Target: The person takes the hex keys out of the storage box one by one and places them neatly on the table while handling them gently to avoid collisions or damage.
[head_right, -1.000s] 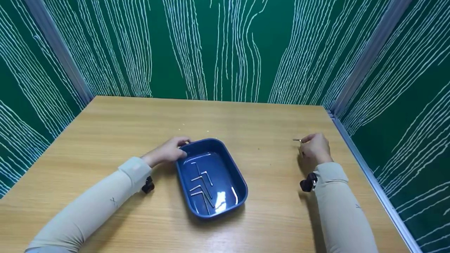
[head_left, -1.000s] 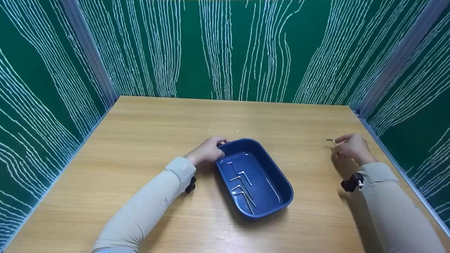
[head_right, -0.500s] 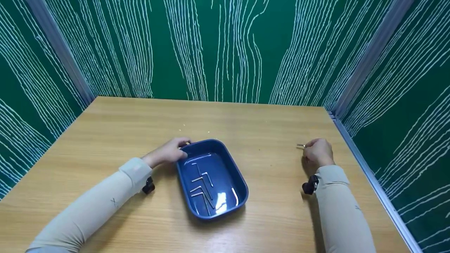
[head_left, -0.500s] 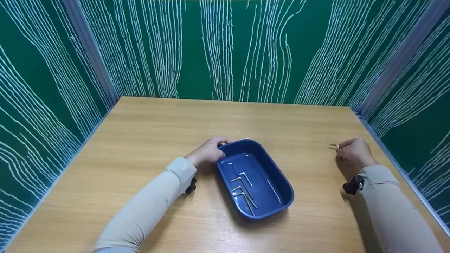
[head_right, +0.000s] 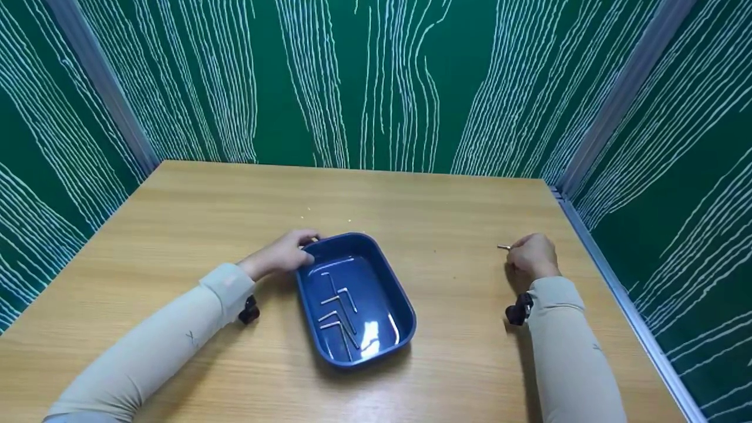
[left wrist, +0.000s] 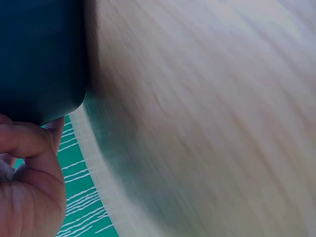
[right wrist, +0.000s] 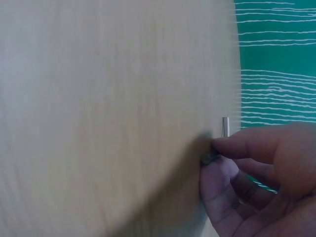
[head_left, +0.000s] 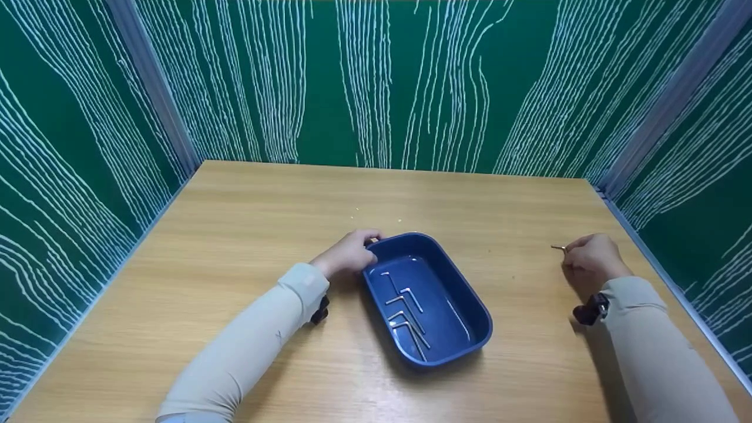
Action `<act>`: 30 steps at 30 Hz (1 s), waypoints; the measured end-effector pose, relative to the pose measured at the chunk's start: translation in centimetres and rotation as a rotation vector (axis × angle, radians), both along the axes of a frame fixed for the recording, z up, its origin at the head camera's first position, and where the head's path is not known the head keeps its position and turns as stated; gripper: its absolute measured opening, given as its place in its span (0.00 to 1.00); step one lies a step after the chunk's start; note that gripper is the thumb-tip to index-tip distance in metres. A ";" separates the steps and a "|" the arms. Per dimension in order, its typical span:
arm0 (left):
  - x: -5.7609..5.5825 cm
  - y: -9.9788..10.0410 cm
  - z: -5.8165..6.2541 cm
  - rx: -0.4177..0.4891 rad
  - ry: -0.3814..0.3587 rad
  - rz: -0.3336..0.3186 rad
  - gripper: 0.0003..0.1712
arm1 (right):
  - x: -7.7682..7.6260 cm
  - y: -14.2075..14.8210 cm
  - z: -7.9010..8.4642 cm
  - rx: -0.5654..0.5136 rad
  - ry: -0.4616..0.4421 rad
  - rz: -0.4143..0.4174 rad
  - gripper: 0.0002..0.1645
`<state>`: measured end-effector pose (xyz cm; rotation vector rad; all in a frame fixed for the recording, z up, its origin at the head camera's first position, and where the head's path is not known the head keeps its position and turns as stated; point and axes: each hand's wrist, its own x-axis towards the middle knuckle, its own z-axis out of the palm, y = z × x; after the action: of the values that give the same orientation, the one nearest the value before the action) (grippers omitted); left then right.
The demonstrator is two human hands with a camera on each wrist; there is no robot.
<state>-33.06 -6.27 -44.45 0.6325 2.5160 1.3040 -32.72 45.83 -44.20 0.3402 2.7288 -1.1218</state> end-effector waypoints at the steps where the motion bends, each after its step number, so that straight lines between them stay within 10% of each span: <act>1: 0.0 0.0 0.0 -0.001 0.001 0.000 0.25 | 0.0 0.0 0.1 -0.006 -0.007 -0.003 0.24; 15: 0.1 -0.1 0.1 -0.036 -0.012 0.010 0.23 | 0.5 -0.3 1.1 -0.079 -0.039 -0.055 0.37; 30: -0.3 -0.1 -0.1 -0.024 -0.005 0.013 0.26 | 0.4 -2.2 2.3 -0.006 0.146 -0.003 0.41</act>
<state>-33.32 -6.40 -44.60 0.6077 2.5319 1.2755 -32.30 43.63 -41.89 0.2713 2.8505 -1.2000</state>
